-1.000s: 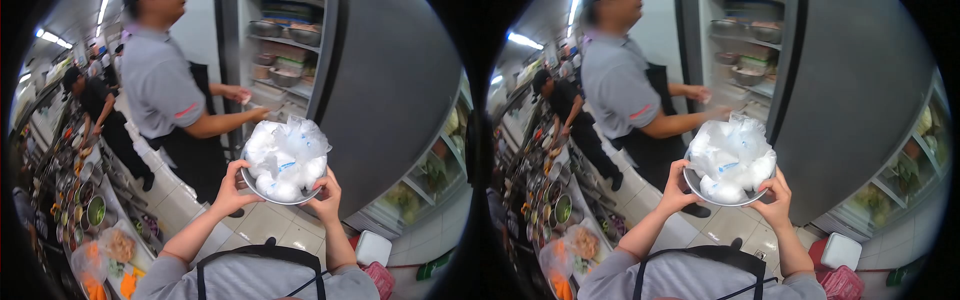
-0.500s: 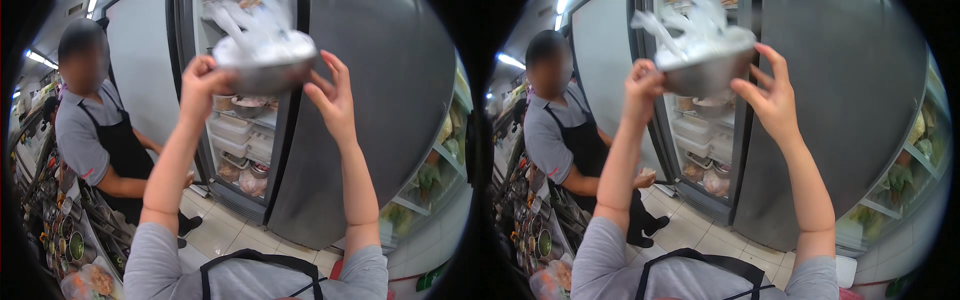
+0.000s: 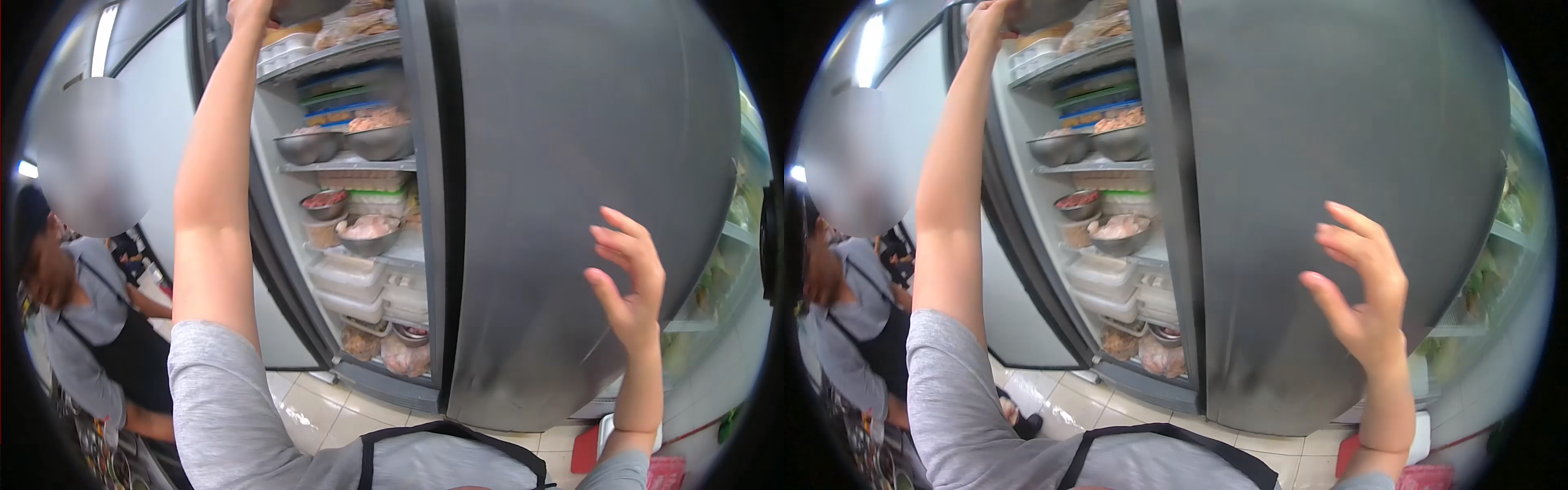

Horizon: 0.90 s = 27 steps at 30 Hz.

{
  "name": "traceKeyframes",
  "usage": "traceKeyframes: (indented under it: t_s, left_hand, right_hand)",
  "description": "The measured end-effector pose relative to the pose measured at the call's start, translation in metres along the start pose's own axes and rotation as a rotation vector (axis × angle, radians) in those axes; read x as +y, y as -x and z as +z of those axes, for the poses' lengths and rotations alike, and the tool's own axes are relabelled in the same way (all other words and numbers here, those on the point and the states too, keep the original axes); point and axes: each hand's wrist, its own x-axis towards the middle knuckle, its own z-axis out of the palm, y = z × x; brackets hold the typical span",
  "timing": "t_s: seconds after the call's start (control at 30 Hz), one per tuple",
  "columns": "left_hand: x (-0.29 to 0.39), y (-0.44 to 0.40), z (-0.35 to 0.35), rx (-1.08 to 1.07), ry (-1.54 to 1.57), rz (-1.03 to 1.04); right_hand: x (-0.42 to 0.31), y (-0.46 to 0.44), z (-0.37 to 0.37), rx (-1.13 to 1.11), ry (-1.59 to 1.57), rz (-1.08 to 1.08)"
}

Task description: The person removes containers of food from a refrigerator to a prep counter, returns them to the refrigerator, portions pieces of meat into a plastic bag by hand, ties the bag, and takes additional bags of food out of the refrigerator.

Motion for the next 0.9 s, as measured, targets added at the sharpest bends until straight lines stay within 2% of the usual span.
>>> traceKeyframes:
  t_s: [0.1, 0.2, 0.27, 0.3, 0.37, 0.4, 0.53, 0.63, 0.7, 0.73, 0.83, 0.9]
  left_hand:
    - [-0.024, -0.028, 0.029, -0.068, 0.033, -0.103]
    - [-0.056, -0.051, 0.062, -0.09, 0.079, -0.036]
    - [-0.063, -0.044, 0.078, -0.183, 0.082, -0.337]
    - [-0.082, -0.053, 0.087, -0.194, 0.099, -0.339]
    - [-0.124, -0.075, 0.103, -0.163, -0.167, -0.228]
    - [-0.137, -0.084, 0.113, -0.156, 0.064, -0.287]
    - [-0.127, -0.092, 0.104, -0.287, -0.151, -0.273]
    - [-0.124, -0.095, 0.097, -0.34, -0.305, -0.364]
    - [-0.152, -0.134, 0.1, -0.605, -0.3, -0.314]
    - [-0.143, -0.12, 0.093, -0.548, -0.314, -0.379]
    - [-0.127, -0.094, 0.078, -0.595, -0.29, -0.349]
    - [-0.121, -0.086, 0.076, -0.527, -0.294, -0.331]
  right_hand:
    - [0.017, 0.021, -0.015, 0.033, 0.128, 0.233]
    - [0.026, 0.043, -0.027, 0.114, 0.241, 0.485]
    - [0.029, 0.058, -0.035, 0.187, 0.341, 0.565]
    - [0.029, 0.061, -0.037, 0.196, 0.359, 0.571]
    - [0.027, 0.067, -0.04, 0.274, 0.443, 0.643]
    - [0.026, 0.069, -0.039, 0.284, 0.489, 0.632]
    - [0.025, 0.065, -0.028, 0.219, 0.527, 0.629]
    - [0.022, 0.048, -0.004, 0.245, 0.528, 0.594]
    - [0.021, 0.041, 0.01, 0.191, 0.561, 0.591]
    - [0.022, 0.04, 0.014, 0.186, 0.552, 0.589]
    - [0.026, 0.039, 0.023, 0.134, 0.55, 0.549]
    - [0.027, 0.039, 0.025, 0.117, 0.546, 0.554]
